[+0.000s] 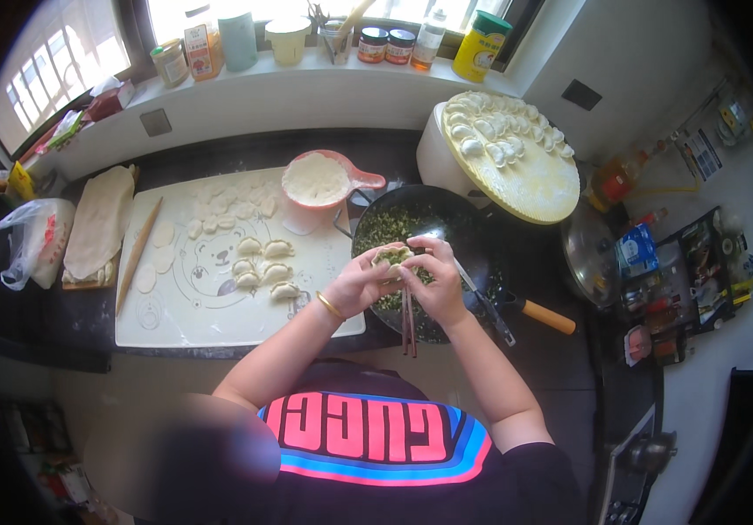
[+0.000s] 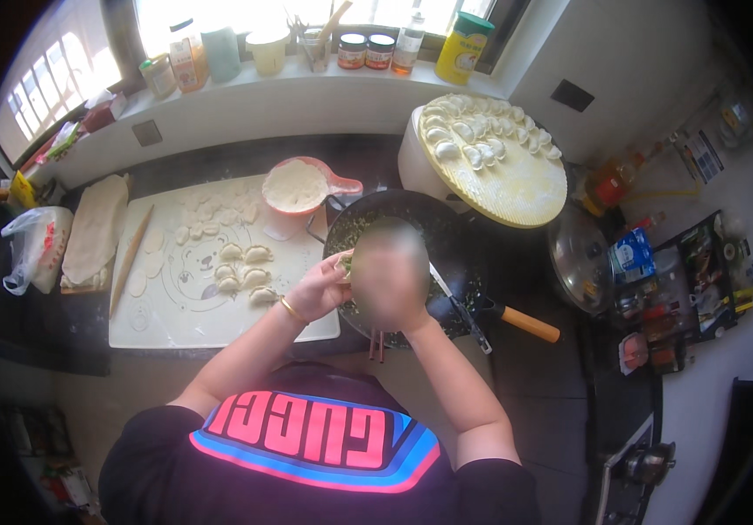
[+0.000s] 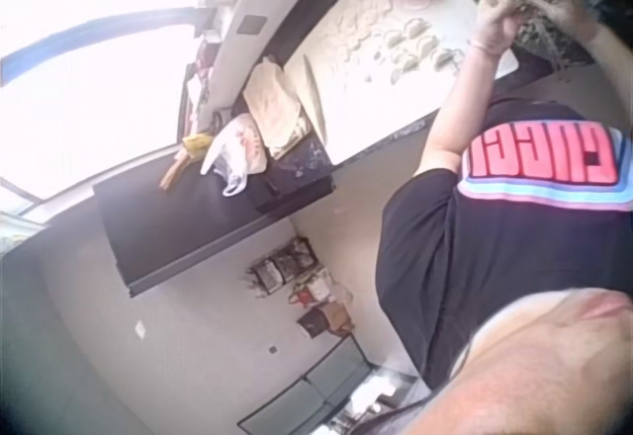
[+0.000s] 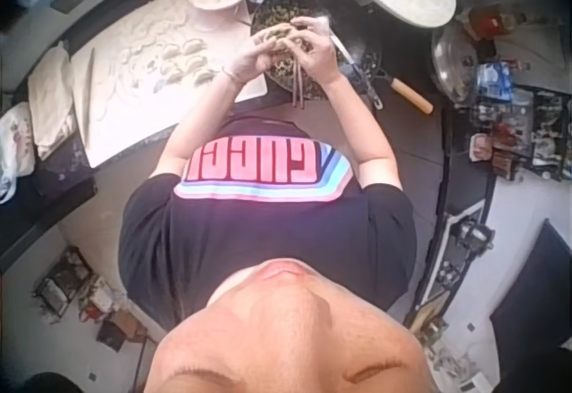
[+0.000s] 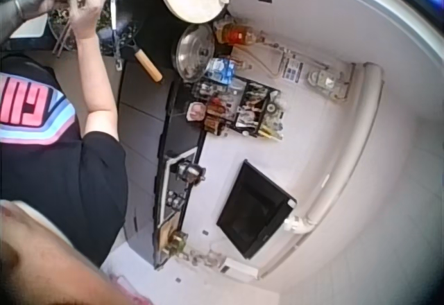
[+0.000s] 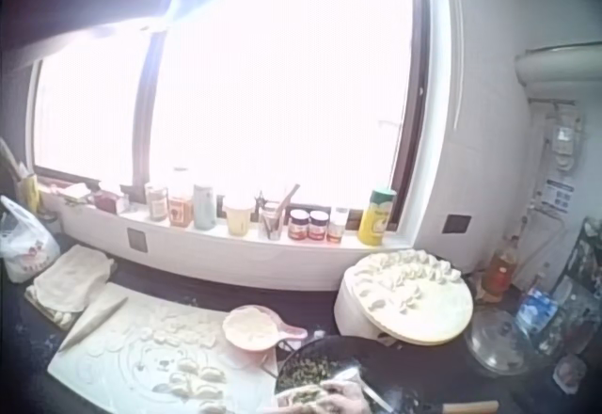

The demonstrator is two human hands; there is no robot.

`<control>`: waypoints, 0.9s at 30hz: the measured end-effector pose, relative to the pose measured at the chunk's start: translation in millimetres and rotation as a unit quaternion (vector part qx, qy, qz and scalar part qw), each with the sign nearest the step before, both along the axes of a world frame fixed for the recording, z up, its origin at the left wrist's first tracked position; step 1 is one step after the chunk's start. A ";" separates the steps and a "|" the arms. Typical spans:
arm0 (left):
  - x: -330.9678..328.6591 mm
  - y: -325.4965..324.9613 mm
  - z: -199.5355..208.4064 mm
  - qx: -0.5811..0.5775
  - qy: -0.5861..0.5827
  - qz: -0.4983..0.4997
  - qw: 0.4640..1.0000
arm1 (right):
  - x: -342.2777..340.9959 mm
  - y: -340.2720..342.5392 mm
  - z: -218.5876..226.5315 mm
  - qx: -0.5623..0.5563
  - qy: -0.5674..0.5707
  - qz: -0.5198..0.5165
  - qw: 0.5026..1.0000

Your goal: The person is making dumplings by hand in a kitchen. They repeatedly pick up a round dough wrapper, use chopsticks to scoop a green vegetable filling from a wok, place it in the center of the wrapper, and fold the dough to seal it. The finished dumplings are placed on a white cutting board.

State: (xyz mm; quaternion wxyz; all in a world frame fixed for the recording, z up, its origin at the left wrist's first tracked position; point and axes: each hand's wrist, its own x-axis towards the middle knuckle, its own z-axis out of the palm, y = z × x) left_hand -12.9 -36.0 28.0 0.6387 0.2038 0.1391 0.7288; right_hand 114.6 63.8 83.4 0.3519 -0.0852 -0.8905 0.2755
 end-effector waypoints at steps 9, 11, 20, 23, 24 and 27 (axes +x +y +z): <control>-1.1 -3.0 9.8 -0.081 0.246 0.087 0.962 | -5.6 -4.6 14.9 -0.137 -0.040 -0.058 0.988; -1.5 -2.8 11.5 -0.077 0.272 0.095 0.955 | -5.4 -2.7 12.1 -0.119 -0.028 -0.054 0.991; -2.8 1.5 11.6 -0.042 0.386 0.131 0.912 | -3.7 14.5 2.6 -0.010 -0.025 0.013 1.000; -6.0 3.4 9.8 -0.032 0.411 0.126 0.902 | -6.2 13.5 9.5 0.025 -0.049 0.008 0.998; -5.5 3.9 11.2 -0.028 0.408 0.127 0.904 | -6.8 12.8 8.8 0.036 -0.045 -0.004 0.998; -4.2 3.8 11.2 -0.045 0.426 0.124 0.895 | -9.1 11.6 3.1 0.051 -0.026 -0.027 0.998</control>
